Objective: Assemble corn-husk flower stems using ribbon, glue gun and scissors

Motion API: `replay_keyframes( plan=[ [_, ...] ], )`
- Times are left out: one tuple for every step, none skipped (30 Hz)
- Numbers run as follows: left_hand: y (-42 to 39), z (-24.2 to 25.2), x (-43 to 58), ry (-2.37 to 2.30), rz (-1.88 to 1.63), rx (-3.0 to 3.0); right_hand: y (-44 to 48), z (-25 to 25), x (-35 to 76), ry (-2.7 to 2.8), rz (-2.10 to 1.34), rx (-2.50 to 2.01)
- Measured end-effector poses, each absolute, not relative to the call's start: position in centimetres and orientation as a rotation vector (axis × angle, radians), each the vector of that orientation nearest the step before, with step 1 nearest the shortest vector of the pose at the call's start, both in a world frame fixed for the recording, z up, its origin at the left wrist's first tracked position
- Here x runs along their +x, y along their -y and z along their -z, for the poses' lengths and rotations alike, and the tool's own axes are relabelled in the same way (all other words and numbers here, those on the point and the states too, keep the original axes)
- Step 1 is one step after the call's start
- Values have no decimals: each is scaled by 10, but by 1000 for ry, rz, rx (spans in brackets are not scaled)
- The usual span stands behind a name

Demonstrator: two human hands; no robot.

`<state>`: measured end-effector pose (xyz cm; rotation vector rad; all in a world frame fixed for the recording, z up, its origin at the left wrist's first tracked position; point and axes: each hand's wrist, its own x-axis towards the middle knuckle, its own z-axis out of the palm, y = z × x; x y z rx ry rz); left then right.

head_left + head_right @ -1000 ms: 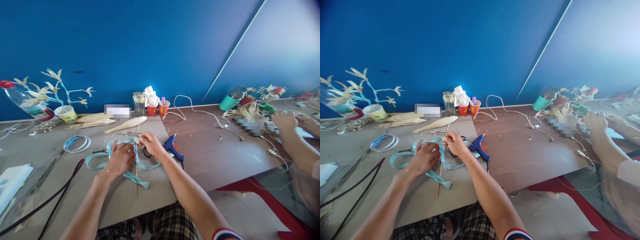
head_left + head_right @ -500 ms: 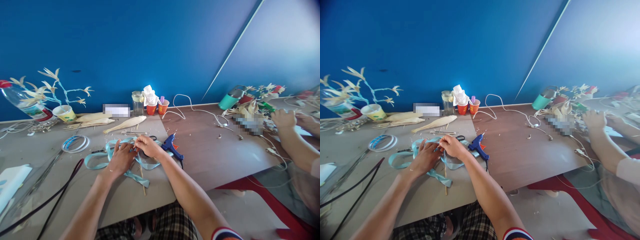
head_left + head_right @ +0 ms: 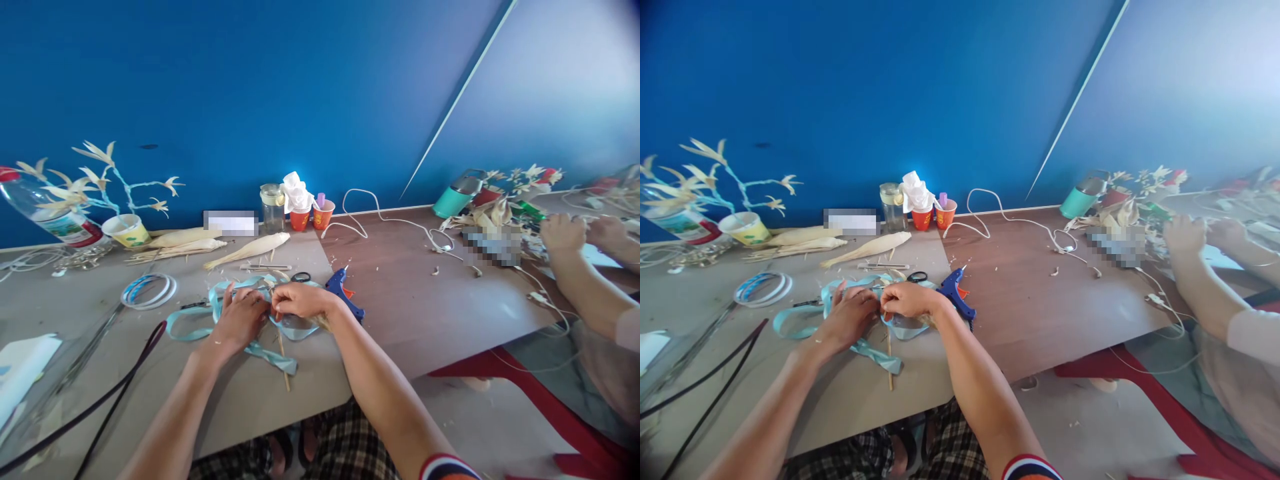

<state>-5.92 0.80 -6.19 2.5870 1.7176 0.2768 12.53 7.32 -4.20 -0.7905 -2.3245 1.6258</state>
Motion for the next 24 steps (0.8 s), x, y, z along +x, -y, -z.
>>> replay_keyframes(
  plan=[
    [-8,61,-58,-1723,-270,2578,-74,42,126,2393,-1573,-806],
    [-8,60,-58,-1729,-263,2572,-74,42,127,2443,-1509,-825],
    [-8,59,-57,-1734,-257,2566,-74,42,127,2471,-1436,-847],
    [-8,58,-56,-1739,-253,2560,-73,41,128,2480,-1355,-867],
    [-8,58,-56,-1746,-253,2551,-72,39,128,2472,-1282,-875],
    [-8,57,-56,-1756,-257,2540,-70,37,128,2454,-1230,-867],
    [-8,57,-56,-1768,-264,2531,-69,35,128,2437,-1208,-839],
    [-7,58,-56,-1780,-277,2522,-67,33,128,2430,-1216,-795],
    [-7,58,-56,-1787,-293,2515,-66,30,129,2443,-1247,-741],
    [-7,58,-57,-1789,-314,2510,-65,28,129,2475,-1288,-686],
    [-7,58,-58,-1784,-335,2506,-65,27,129,2523,-1322,-642],
    [-8,59,-59,-1775,-357,2502,-65,27,129,2576,-1343,-621],
    [-8,59,-60,-1767,-375,2499,-65,27,129,2618,-1348,-622],
    [-8,58,-61,-1762,-389,2498,-65,28,128,2647,-1338,-636],
    [-8,58,-62,-1760,-396,2499,-66,30,128,2661,-1312,-655],
    [-8,58,-62,-1763,-397,2502,-67,32,127,2662,-1269,-680],
    [-8,58,-63,-1766,-394,2508,-67,34,127,2657,-1215,-707],
    [-8,58,-63,-1769,-388,2517,-67,36,126,2650,-1157,-736],
    [-8,59,-63,-1771,-379,2528,-68,38,126,2646,-1103,-766],
    [-8,59,-64,-1772,-368,2542,-67,40,125,2646,-1056,-794],
    [-8,59,-64,-1769,-354,2557,-67,41,125,2646,-1015,-819],
    [-8,60,-65,-1763,-338,2572,-66,42,124,2645,-984,-835],
    [-8,60,-65,-1757,-319,2586,-66,42,124,2647,-962,-844],
    [-8,60,-66,-1750,-299,2599,-65,41,123,2651,-946,-846]
  ],
)
